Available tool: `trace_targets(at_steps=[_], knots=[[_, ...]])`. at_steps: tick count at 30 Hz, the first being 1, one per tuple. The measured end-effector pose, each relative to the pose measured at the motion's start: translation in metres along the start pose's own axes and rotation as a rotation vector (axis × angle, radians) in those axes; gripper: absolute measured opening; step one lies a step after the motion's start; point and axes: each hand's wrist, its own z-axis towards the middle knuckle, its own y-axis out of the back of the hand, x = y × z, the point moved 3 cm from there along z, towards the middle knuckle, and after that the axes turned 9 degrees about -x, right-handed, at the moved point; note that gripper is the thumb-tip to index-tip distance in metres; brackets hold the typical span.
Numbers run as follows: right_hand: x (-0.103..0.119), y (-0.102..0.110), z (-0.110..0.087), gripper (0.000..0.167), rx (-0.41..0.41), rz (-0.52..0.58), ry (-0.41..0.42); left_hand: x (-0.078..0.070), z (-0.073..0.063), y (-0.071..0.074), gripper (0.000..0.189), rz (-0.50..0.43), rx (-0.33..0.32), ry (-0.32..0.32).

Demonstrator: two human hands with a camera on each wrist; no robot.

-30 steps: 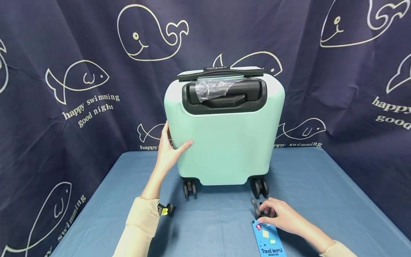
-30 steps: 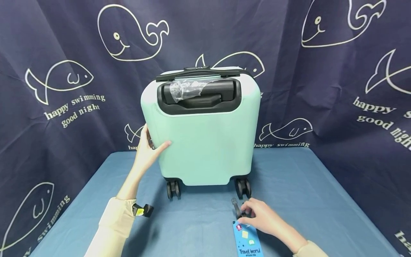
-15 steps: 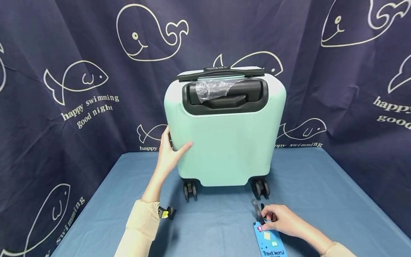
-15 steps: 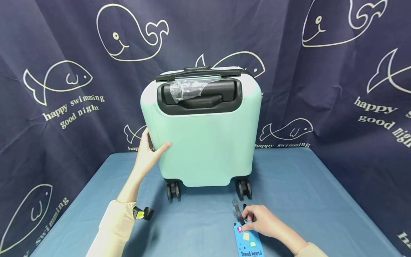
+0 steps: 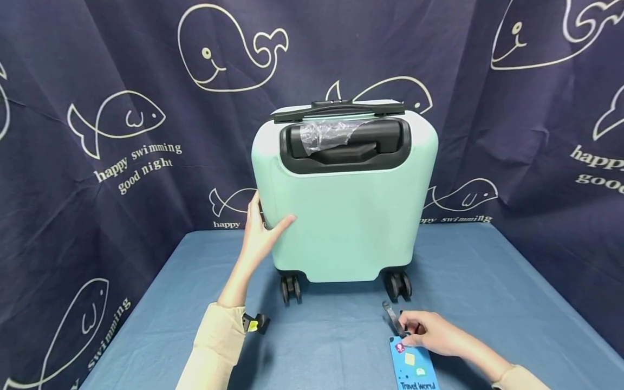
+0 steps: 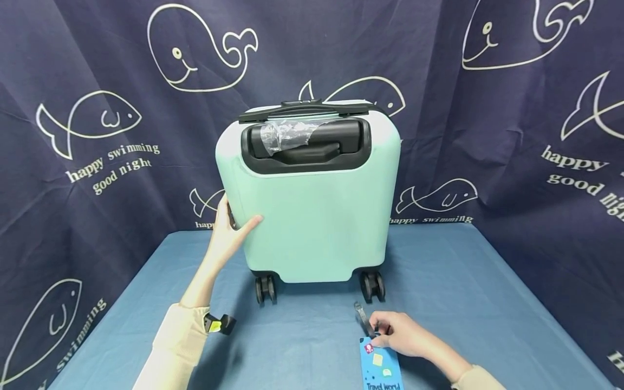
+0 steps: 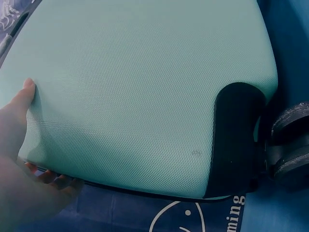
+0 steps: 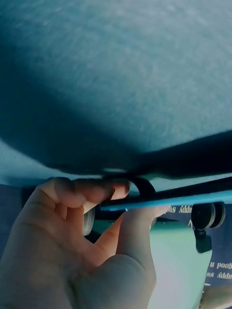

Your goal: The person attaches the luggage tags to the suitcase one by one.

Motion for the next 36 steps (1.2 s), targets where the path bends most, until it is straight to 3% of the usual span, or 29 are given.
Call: trace_targets(at_steps=[10, 17, 25, 36], knots=[[0.007, 0.003, -0.006, 0.019, 0.004, -0.108, -0.017, -0.001, 0.0, 0.001, 0.093, 0.0, 0.006, 0.008], [0.008, 0.003, -0.007, 0.024, -0.075, -0.052, -0.009, -0.001, -0.001, 0.001, 0.093, -0.015, 0.019, 0.014], [0.01, 0.004, -0.01, 0.016, -0.13, -0.009, 0.027, -0.001, -0.002, 0.001, 0.092, -0.024, 0.024, 0.019], [0.014, 0.011, -0.01, 0.017, -0.237, 0.0, -0.023, 0.002, -0.001, 0.0, 0.091, -0.026, 0.017, 0.027]])
